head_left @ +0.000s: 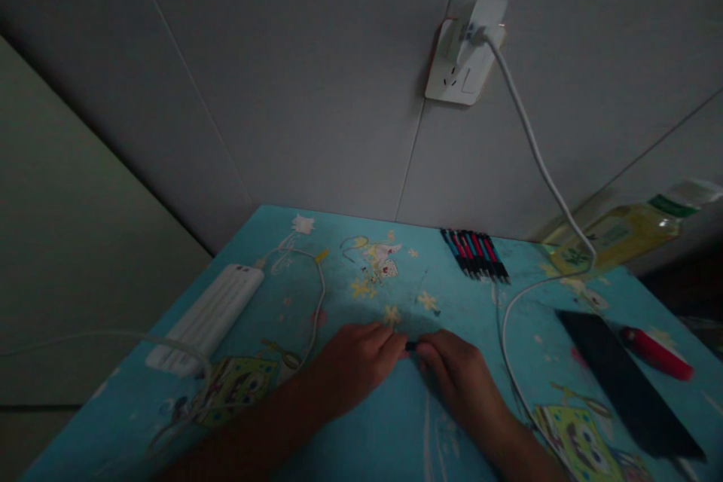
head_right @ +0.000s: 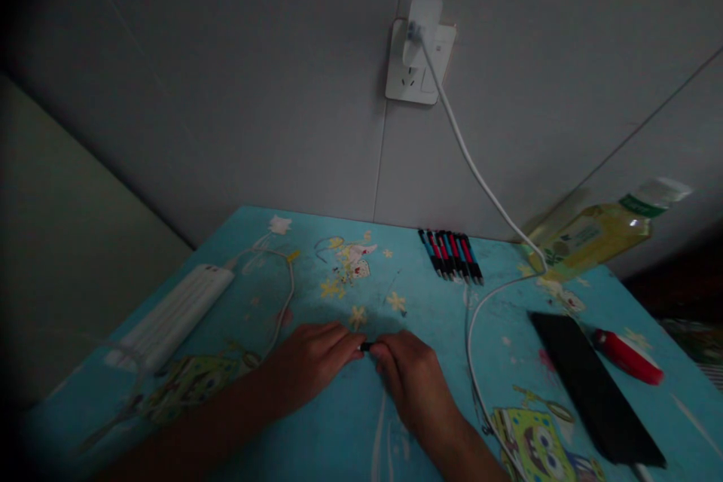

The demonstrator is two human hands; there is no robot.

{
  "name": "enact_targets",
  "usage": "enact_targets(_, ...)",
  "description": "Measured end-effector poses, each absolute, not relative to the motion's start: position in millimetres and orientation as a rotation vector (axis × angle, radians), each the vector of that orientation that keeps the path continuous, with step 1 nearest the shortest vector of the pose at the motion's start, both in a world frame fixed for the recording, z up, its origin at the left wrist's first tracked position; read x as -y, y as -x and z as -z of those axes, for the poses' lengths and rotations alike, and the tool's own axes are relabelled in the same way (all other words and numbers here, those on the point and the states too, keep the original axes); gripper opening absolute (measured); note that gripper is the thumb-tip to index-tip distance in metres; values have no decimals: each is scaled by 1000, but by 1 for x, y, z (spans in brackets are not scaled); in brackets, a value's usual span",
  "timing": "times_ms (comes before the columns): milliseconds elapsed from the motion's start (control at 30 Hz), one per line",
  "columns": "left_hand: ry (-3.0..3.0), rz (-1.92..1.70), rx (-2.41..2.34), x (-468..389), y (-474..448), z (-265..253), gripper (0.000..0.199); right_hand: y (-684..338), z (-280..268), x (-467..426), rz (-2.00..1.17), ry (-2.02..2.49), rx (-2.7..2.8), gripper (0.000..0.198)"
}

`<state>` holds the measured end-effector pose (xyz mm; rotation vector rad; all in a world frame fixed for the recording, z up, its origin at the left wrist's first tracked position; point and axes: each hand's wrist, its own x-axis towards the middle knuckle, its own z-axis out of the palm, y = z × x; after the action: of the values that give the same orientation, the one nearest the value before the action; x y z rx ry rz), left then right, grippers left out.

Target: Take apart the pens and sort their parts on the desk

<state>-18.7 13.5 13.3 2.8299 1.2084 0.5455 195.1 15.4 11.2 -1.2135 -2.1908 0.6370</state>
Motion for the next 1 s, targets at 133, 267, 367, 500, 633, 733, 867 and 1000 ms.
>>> enact_targets(133, -2824, -502, -1197, -14, 20, -13, 15, -195, -10, -16, -571, 1184, 2243, 29)
enact_targets(267, -2823, -477, -1199, -14, 21, -17, 15, -194, -11, -16, -511, 1150, 2262, 29)
enact_targets(367, -2782, -449, -1204, -14, 20, -17, 15, -195, -11, -17, -458, 1108, 2278, 26)
enact_targets(500, -2742, -403, -1255, -15, 20, -13, 19, -195, -8, -19, -423, 1083, 2286, 20)
enact_targets(633, -2854, -454, -1252, -20, 23, -10, 19, -194, -12, -20, -492, 1085, 2250, 13)
enact_targets(733, -2946, -516, -1225, -21, 24, -11, 19, -195, -15, -19, -550, 1118, 2239, 20)
enact_targets(867, -3010, -524, -1155, -20, 23, -12, 20, -196, -12, -17, -628, 1193, 2241, 21)
enact_targets(1000, -3005, -502, -1180, -20, 24, -7, 19, -195, -9, -15, -696, 1198, 2186, 12)
